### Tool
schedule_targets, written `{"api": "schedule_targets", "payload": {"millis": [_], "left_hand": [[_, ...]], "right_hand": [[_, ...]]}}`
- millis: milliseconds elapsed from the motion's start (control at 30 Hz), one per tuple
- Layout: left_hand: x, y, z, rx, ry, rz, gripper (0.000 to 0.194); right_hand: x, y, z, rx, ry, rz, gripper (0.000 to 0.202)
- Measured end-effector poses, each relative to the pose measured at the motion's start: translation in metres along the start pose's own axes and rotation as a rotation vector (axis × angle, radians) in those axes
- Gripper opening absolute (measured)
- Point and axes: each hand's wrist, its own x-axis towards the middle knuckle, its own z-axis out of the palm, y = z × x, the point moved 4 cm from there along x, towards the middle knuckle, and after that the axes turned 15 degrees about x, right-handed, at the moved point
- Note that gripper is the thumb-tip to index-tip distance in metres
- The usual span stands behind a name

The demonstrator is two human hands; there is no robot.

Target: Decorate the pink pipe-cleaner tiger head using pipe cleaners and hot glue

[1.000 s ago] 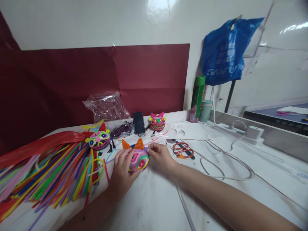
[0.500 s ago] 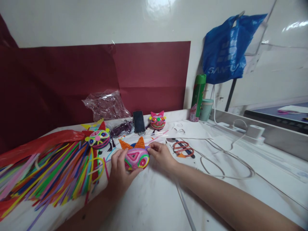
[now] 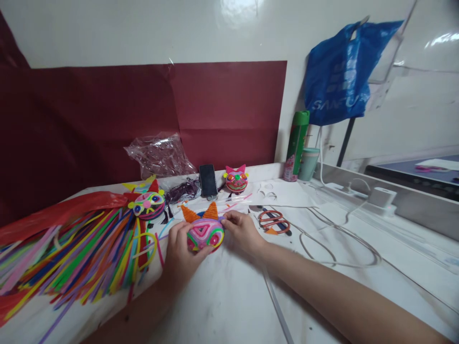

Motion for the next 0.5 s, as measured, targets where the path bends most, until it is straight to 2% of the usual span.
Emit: {"api": "schedule_targets", "payload": {"millis": [500], "left_hand": [[0.0008,0.0011,0.0001,0.017,0.017,0.024,0.051]], "right_hand": [[-0.001,-0.0047,-0.0003,-0.013,0.008,-0.012,0.016]]}}
